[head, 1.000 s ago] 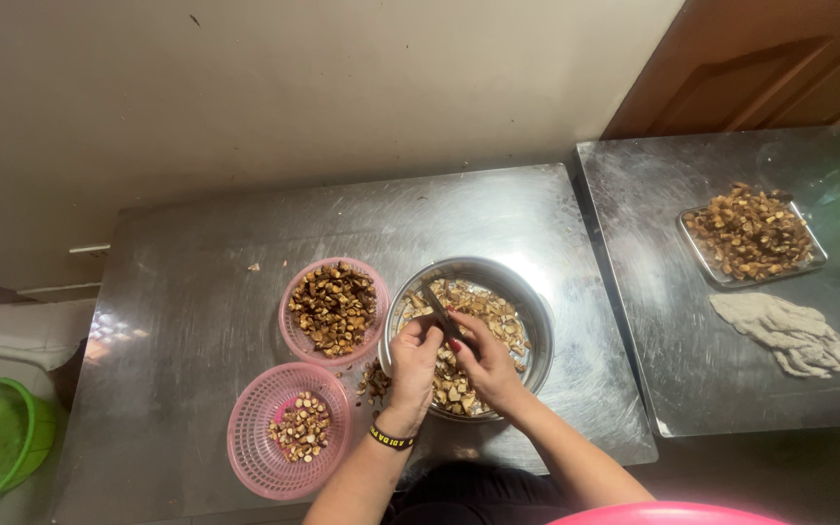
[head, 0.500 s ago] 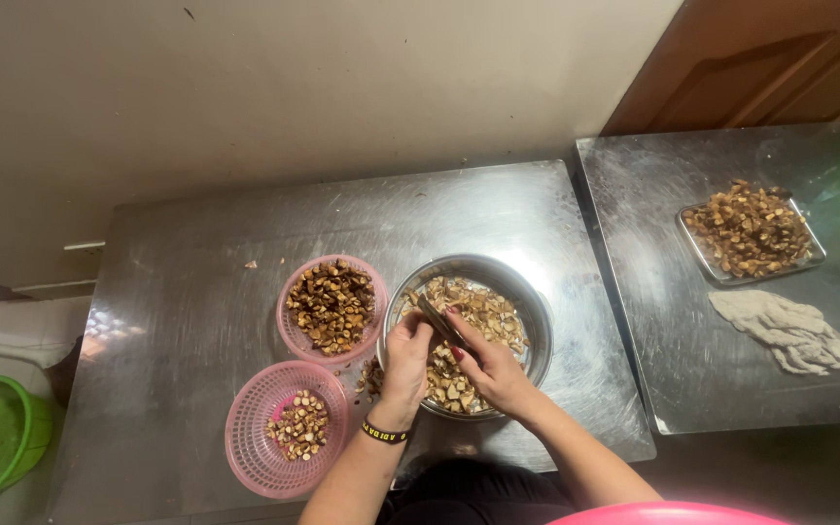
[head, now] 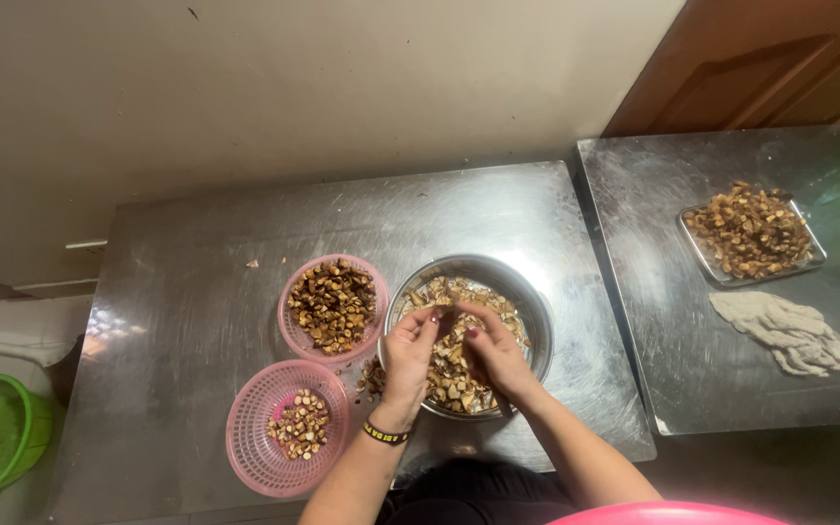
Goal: The person trims dried mushroom pieces with a small knife over a metal bowl, cutting away unwanted parts, and drops the trimmed pieces into pink colander baskets while placing rejected trimmings aside. They repeatedly pick pieces from a basket, trim them one at a time, and sort the results between the bowl and baskets.
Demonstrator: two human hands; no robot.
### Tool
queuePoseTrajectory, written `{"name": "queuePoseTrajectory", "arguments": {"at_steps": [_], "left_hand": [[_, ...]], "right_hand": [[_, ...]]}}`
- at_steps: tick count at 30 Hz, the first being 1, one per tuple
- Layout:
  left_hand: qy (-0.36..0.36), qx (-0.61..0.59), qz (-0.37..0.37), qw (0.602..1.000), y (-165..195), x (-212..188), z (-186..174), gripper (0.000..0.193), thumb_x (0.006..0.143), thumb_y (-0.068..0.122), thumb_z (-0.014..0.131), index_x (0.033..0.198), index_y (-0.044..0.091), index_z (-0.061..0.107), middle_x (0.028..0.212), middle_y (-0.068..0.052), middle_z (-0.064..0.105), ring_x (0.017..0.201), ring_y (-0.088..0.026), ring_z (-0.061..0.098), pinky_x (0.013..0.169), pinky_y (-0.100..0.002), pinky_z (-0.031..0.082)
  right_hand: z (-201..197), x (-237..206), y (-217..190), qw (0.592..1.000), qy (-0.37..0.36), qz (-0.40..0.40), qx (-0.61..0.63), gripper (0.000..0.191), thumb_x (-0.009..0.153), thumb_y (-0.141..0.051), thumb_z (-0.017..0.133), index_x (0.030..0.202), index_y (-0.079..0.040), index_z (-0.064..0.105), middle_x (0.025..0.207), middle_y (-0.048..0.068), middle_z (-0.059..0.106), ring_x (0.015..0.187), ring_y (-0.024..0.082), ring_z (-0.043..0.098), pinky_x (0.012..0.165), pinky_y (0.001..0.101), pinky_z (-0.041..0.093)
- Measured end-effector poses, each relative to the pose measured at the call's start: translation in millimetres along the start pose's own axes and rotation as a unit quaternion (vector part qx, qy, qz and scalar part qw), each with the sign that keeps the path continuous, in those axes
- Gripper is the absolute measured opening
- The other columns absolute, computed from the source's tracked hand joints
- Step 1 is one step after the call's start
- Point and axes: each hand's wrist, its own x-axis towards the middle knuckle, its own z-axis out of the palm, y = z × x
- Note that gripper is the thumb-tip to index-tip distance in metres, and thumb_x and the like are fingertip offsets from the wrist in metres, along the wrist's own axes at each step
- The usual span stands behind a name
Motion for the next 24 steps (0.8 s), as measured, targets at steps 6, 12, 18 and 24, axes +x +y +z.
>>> {"name": "queuePoseTrajectory", "arguments": {"at_steps": [6, 12, 18, 24], "left_hand": [[0.022, -0.013, -0.074, 0.997, 2.3, 7.2, -11.9, 0.021, 0.102, 0.006, 0.057, 0.116, -0.003, 0.070, 0.103, -0.013, 0.076, 0.092, -0.017, 0.074, 0.089, -0.030, 0.060], [-0.001, -0.043, -0.046, 0.998, -19.3, 4.4, -13.8, 0.014, 0.102, 0.003, 0.059, 0.112, -0.003, 0.068, 0.105, -0.008, 0.073, 0.093, -0.015, 0.070, 0.087, -0.028, 0.058], [0.022, -0.055, -0.068, 0.996, -20.7, 0.2, -13.3, 0.016, 0.102, 0.003, 0.059, 0.111, -0.005, 0.069, 0.102, -0.009, 0.073, 0.089, -0.015, 0.069, 0.083, -0.028, 0.057], [0.007, -0.051, -0.066, 0.997, -17.2, -2.1, -5.3, 0.021, 0.099, 0.000, 0.057, 0.116, -0.003, 0.068, 0.106, -0.009, 0.074, 0.091, -0.013, 0.071, 0.085, -0.027, 0.059]], "right_hand": [[1.8, -8.7, -7.4, 0.985, 0.049, -0.003, -0.166, 0.056, 0.100, -0.024, 0.050, 0.155, -0.019, 0.042, 0.079, -0.003, 0.065, 0.046, 0.005, 0.042, 0.040, 0.0240, 0.039], [16.9, -14.6, -12.7, 0.951, 0.002, -0.055, -0.303, 0.062, 0.099, -0.014, 0.057, 0.159, -0.018, 0.039, 0.076, 0.006, 0.067, 0.058, 0.010, 0.053, 0.058, 0.0269, 0.047], [20.7, -10.9, -5.8, 0.940, 0.020, -0.113, -0.321, 0.059, 0.098, -0.014, 0.058, 0.155, -0.016, 0.043, 0.080, 0.006, 0.070, 0.061, 0.008, 0.061, 0.059, 0.0264, 0.051], [17.3, -4.1, 11.0, 0.997, 0.029, -0.036, -0.067, 0.044, 0.103, -0.019, 0.056, 0.145, -0.013, 0.046, 0.090, 0.000, 0.067, 0.059, 0.005, 0.047, 0.051, 0.0217, 0.039]]}}
